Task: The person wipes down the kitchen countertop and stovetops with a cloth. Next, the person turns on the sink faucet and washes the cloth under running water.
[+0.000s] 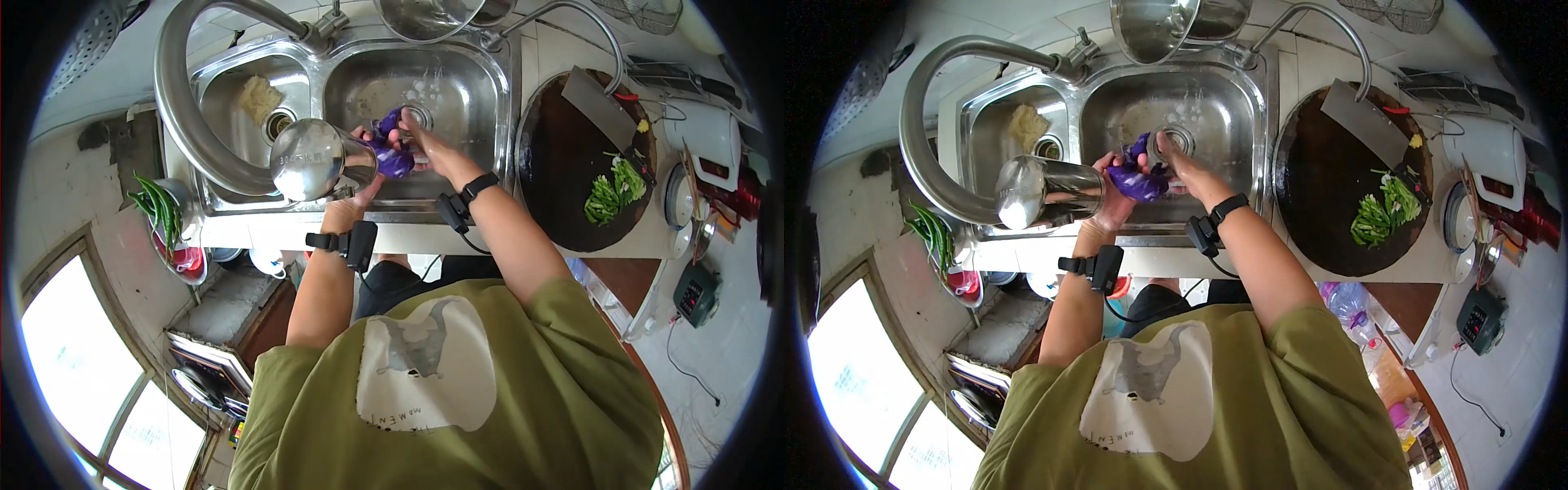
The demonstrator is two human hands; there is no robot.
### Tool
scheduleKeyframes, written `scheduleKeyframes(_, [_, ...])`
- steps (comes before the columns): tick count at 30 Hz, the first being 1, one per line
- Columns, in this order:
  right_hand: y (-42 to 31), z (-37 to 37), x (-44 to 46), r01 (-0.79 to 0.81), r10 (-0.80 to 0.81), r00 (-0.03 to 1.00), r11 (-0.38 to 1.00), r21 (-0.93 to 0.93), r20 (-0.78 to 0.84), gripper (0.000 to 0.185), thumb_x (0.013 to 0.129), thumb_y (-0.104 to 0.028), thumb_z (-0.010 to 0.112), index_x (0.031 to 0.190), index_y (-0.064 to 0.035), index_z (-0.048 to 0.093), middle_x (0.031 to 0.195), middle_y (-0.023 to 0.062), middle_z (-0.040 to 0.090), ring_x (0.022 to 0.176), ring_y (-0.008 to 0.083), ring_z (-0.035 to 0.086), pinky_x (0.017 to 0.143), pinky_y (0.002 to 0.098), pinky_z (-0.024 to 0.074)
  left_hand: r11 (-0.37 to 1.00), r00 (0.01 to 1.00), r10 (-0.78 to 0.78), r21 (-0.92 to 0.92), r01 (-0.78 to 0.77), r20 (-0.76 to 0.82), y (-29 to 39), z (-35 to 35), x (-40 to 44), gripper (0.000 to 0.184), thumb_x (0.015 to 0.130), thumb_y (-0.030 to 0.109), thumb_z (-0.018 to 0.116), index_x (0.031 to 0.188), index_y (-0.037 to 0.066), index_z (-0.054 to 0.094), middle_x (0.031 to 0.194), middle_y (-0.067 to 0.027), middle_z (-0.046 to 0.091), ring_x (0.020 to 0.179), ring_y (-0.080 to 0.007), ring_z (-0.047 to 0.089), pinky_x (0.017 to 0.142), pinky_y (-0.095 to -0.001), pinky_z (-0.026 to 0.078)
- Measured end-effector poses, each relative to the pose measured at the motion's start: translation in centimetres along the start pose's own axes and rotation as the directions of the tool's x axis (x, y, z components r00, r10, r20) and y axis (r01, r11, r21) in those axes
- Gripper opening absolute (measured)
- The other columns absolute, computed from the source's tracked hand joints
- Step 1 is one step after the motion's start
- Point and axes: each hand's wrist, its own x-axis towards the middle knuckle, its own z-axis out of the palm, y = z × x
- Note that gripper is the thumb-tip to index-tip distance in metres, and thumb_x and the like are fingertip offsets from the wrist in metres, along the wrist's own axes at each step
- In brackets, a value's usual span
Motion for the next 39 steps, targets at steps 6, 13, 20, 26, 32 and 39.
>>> scheduleKeyframes(6, [-0.5,2.5,1.0,0.265,-0.257,0.958,0.963,0.046,-0.129,0.071,0.092,-0.073,0.054,0.131,-0.0139,0.059,0.105,0.0067,0.071,0.094,0.0242,0.068,0.086,0.0376,0.0523,0.466,0.914,0.404,0.854,-0.232,0.027,-1.6,-9.5,0.5,0.032,0.105,0.032,0.054,0.127,0.010,0.060,0.123,-0.0165,0.070,0.107,-0.0314,0.070,0.098,-0.0462,0.058])
scheduleKeyframes(13, [0.5,9.6,-4.0,0.666,-0.873,0.467,0.450,-0.595,-0.138,0.027,0.091,-0.034,0.072,0.093,-0.0087,0.064,0.084,0.0178,0.070,0.079,0.0422,0.070,0.068,0.0503,0.0539,0.708,0.931,0.327,0.695,-0.127,-0.163,-2.3,-5.4,-0.5,0.034,0.100,0.029,0.059,0.127,0.008,0.060,0.119,-0.0166,0.068,0.103,-0.0314,0.069,0.093,-0.0463,0.056])
scheduleKeyframes(20, [-3.0,5.8,-1.4,0.304,-0.781,0.554,0.512,-0.803,-0.289,0.040,0.100,-0.041,0.057,0.076,-0.0102,0.067,0.067,0.0157,0.066,0.067,0.0421,0.066,0.060,0.0528,0.0508,0.774,0.913,0.316,0.626,-0.091,-0.258,-3.5,-3.1,0.1,0.037,0.096,0.027,0.064,0.126,0.006,0.059,0.114,-0.0166,0.067,0.099,-0.0314,0.067,0.088,-0.0464,0.055])
scheduleKeyframes(26, [-0.6,7.7,-3.5,0.429,-0.799,0.571,0.486,-0.761,-0.188,0.033,0.098,-0.034,0.059,0.078,-0.0094,0.070,0.074,0.0187,0.069,0.071,0.0422,0.068,0.063,0.0527,0.0524,0.793,0.939,0.268,0.603,-0.087,-0.217,-2.5,-3.1,0.5,0.041,0.092,0.024,0.068,0.126,0.004,0.058,0.111,-0.0166,0.066,0.095,-0.0314,0.066,0.084,-0.0465,0.054])
scheduleKeyframes(32, [-2.3,7.0,-1.7,0.282,-0.786,0.583,0.435,-0.855,-0.207,0.034,0.100,-0.036,0.057,0.084,-0.0081,0.067,0.071,0.0181,0.067,0.070,0.0431,0.067,0.065,0.0533,0.0521,0.432,0.898,0.419,0.900,-0.065,-0.136,-2.3,-1.3,-0.4,0.045,0.088,0.022,0.072,0.125,0.002,0.058,0.107,-0.0167,0.065,0.092,-0.0314,0.065,0.079,-0.0465,0.052])
scheduleKeyframes(39, [-9.1,5.7,1.8,0.458,-0.890,0.425,0.369,-0.809,-0.166,0.034,0.100,-0.047,0.063,0.097,-0.0151,0.072,0.088,0.0108,0.072,0.084,0.0325,0.071,0.072,0.0463,0.0547,-0.486,0.831,0.460,0.872,-0.057,0.311,1.2,-1.3,-1.6,0.046,0.090,0.022,0.073,0.129,0.006,0.058,0.103,-0.0092,0.062,0.093,-0.0219,0.060,0.085,-0.0350,0.049])
